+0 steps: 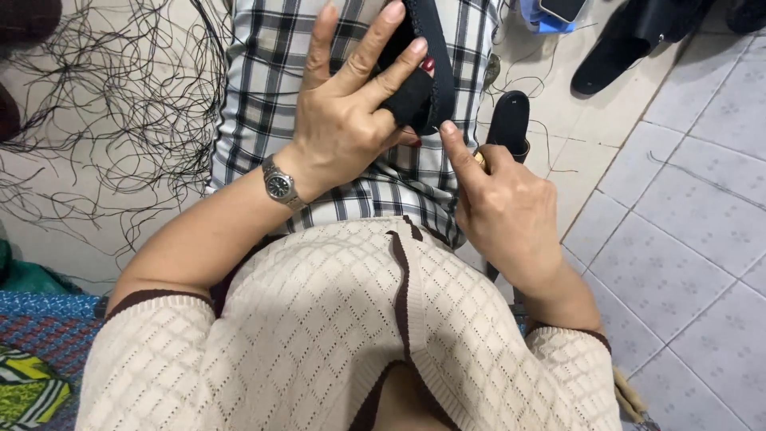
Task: Hand-sewing the sole of a shoe using a cobbler's hook and thread.
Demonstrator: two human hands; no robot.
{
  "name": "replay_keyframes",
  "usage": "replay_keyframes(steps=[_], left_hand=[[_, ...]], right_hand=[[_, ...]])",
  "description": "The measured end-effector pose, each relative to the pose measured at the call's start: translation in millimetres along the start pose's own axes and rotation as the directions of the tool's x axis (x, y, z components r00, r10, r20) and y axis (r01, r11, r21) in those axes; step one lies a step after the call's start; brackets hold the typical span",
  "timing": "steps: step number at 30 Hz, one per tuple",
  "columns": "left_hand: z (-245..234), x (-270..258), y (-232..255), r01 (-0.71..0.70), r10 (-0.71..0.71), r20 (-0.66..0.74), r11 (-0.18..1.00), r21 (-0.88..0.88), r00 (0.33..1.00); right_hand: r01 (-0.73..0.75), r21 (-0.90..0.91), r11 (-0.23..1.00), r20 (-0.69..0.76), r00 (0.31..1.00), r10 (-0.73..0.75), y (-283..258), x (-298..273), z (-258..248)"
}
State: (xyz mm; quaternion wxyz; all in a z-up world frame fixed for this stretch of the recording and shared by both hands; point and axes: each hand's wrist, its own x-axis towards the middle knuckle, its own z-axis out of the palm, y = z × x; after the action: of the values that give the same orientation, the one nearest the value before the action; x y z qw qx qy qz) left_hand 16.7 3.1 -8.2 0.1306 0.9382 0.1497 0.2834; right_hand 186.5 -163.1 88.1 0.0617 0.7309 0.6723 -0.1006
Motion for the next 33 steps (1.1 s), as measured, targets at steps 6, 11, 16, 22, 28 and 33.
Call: replay_keyframes(steps=[6, 11, 16, 22, 28, 33], left_hand=[[-3, 3, -8, -0.043, 0.044, -0.037, 0.999, 0.031, 0.998], [-8, 1, -8, -0.032, 0.016, 0.132, 0.992, 0.12, 0.991], [4, -6, 0, -0.041, 0.036, 0.055, 0.995, 0.092, 0.998], [-38, -6, 23, 0.085, -0.104, -0.071, 0.971, -0.223, 0.992], [-63, 4, 32, 0.665, -0.364, 0.595, 0.101, -0.74, 0.717], [-45, 2, 36, 0.739, -0.649, 0.56, 0.005, -0.674, 0.515]], right_hand=[[0.212, 0.295, 0.932, -0.143, 0.974, -0.176, 19, 19, 6], [0.237, 0.208, 0.949, -0.239, 0.953, -0.186, 8, 26, -3], [0.27, 0.495, 0.826, -0.311, 0.943, -0.122, 26, 23, 24], [0.127, 0.25, 0.96, -0.493, 0.87, 0.013, 6, 15, 26], [0.18, 0.22, 0.959, -0.391, 0.917, -0.083, 14, 13, 34], [0.243, 0.298, 0.923, -0.352, 0.927, -0.13, 17, 20, 32]])
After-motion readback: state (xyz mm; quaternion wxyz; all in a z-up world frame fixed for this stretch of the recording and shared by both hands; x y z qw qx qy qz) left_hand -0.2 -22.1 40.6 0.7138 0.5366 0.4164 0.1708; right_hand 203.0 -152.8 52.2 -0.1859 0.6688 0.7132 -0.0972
